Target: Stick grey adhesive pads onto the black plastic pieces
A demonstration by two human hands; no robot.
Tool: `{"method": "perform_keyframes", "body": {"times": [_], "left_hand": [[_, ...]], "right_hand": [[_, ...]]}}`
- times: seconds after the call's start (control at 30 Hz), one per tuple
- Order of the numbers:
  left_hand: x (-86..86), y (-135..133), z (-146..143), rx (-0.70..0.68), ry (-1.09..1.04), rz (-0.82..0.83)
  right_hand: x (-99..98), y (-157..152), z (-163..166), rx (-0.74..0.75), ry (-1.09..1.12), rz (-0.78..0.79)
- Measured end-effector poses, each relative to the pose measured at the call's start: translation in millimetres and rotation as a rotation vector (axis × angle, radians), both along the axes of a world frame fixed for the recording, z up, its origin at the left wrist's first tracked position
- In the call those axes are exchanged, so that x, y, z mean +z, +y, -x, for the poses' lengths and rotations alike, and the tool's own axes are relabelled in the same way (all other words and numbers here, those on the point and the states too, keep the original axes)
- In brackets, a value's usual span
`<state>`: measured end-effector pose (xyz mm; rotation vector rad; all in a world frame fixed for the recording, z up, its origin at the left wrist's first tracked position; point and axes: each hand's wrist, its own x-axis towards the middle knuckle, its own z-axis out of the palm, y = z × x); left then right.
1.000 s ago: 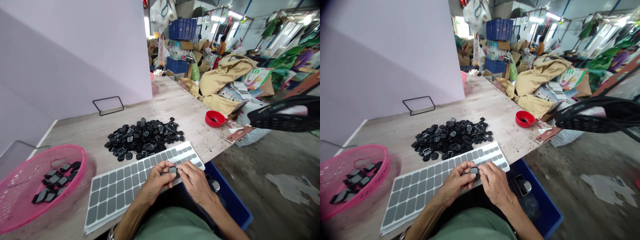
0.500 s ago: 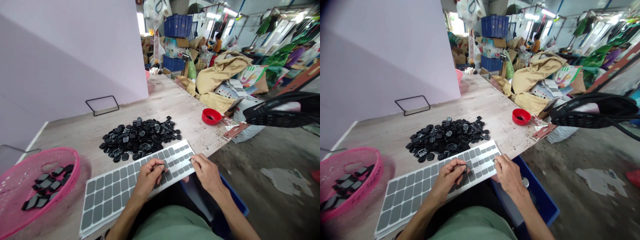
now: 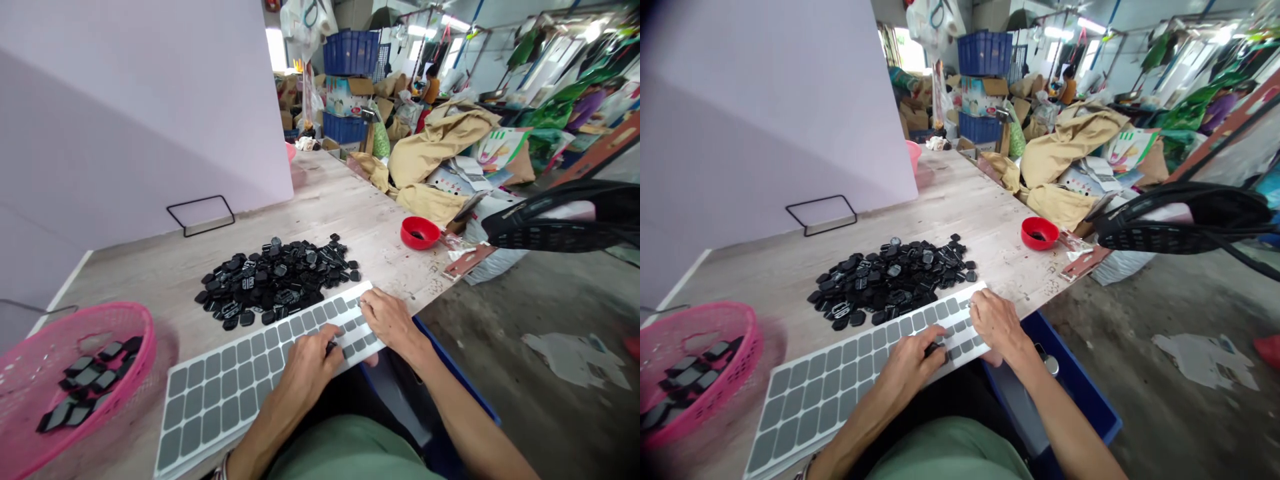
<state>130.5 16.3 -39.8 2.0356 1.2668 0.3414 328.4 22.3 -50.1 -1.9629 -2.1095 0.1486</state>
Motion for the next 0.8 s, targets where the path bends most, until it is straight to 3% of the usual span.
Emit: {"method": "perform_keyframes", "body": {"times": [0.2, 0.47, 0.8], "left_hand": [[2.2, 19, -7, -0.095, 0.061, -0.065], [-6.9, 32, -10, -0.132, 0.037, -0.065], [-7.8, 24, -11, -0.12, 0.038, -0.112]], "right_hand": [[-4.3, 28, 11, 0.054, -0.035, 0.005], [-2.4, 35, 15, 0.119, 0.003, 0.041], [4.7, 41, 18, 0.199, 0.351, 0.06]]}}
